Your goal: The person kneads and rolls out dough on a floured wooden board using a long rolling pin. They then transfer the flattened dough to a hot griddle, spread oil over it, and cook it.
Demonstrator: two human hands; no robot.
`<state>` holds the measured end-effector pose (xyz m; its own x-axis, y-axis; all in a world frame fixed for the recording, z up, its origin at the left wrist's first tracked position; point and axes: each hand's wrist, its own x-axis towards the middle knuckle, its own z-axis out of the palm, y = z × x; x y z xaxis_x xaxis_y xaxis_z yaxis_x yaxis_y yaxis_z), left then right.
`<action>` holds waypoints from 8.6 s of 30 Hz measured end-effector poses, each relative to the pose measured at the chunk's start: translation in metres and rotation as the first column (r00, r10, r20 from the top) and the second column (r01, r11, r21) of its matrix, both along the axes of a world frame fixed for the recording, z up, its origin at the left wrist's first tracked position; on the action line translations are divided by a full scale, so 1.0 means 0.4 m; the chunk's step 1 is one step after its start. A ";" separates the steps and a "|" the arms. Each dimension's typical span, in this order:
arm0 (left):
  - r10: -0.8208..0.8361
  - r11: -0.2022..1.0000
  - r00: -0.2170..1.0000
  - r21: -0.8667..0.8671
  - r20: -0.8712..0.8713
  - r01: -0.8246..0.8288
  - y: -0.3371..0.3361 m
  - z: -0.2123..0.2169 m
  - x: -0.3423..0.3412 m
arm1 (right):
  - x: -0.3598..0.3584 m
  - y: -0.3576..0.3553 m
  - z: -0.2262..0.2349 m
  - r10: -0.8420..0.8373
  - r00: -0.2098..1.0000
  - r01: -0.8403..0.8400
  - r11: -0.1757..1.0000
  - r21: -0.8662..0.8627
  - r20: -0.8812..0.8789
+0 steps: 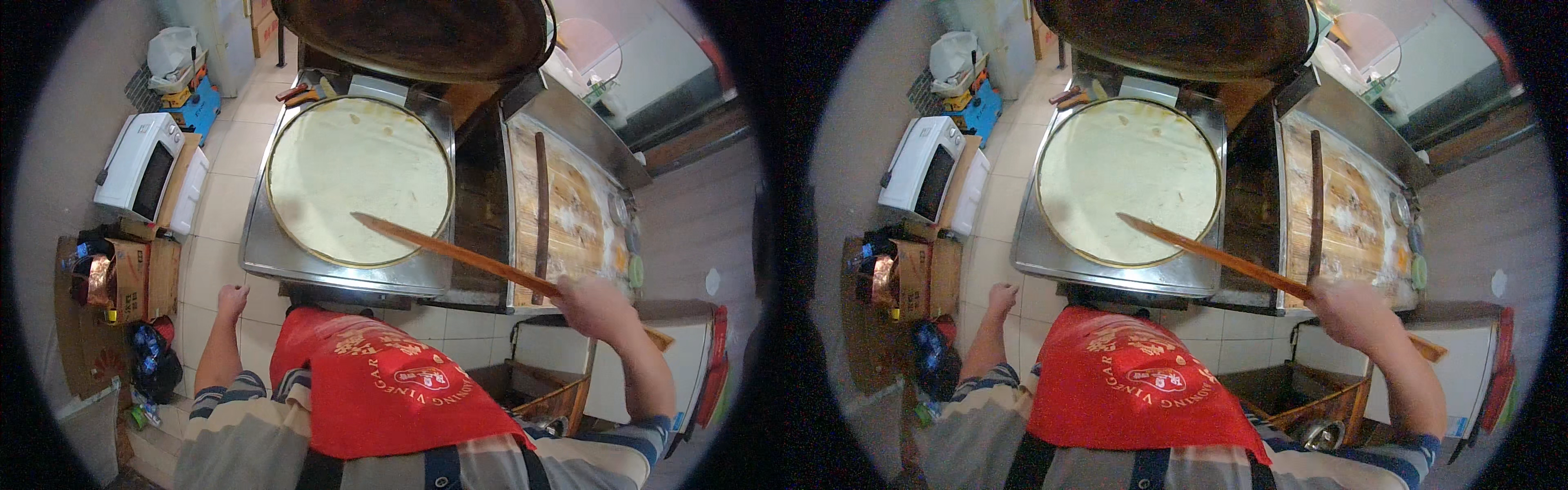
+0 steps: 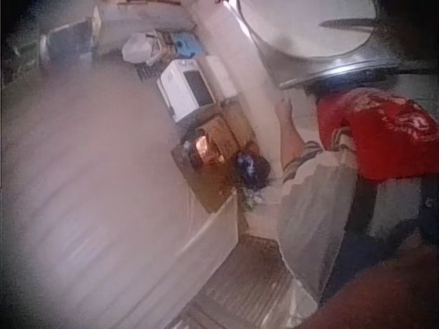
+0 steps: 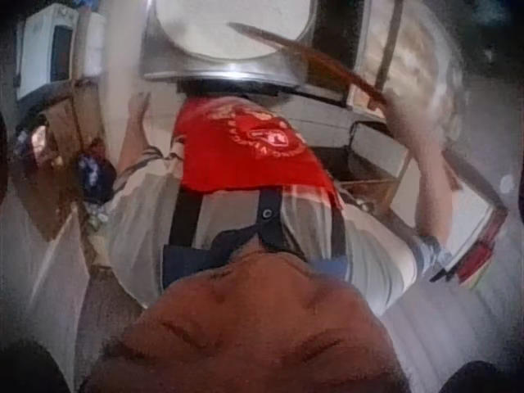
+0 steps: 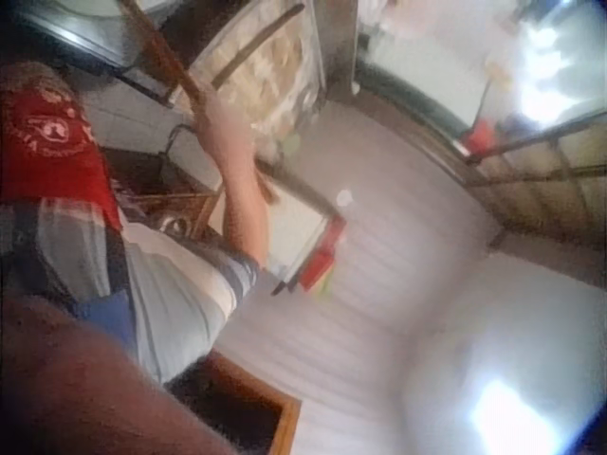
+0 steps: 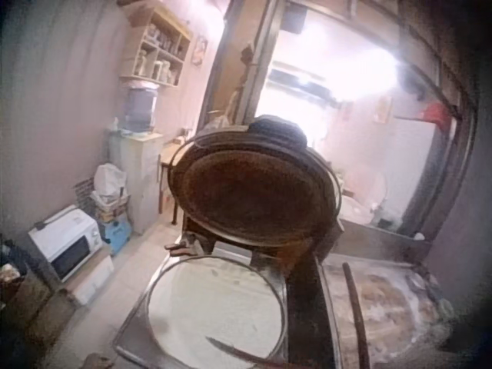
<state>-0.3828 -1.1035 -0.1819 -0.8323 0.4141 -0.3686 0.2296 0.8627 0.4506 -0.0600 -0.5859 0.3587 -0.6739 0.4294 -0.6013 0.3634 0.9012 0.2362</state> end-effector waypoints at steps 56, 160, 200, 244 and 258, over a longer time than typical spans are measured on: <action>0.431 0.898 0.849 -0.054 0.305 -0.437 -0.062 0.018 -0.040 | -0.498 0.122 -0.093 0.164 0.986 -0.161 0.983 0.086 -0.040; 0.011 1.000 0.990 0.004 0.142 -0.012 -0.120 -0.089 -0.255 | -0.116 0.055 -0.197 -0.312 0.943 0.303 0.949 -0.090 -0.117; -0.920 0.337 0.392 0.508 -0.001 0.792 1.100 0.406 0.547 | 0.475 -0.099 -0.826 -0.923 0.054 0.484 0.358 -0.799 -0.380; -0.218 0.916 0.523 0.358 0.824 -0.182 0.884 0.786 1.289 | 1.360 -0.175 -0.450 -0.819 -0.572 -0.315 0.259 -0.913 -0.035; 0.068 0.765 0.652 0.381 0.755 -0.520 0.636 0.716 0.376 | 0.361 -0.093 -0.568 -0.866 -0.323 -0.684 -0.064 -0.727 0.381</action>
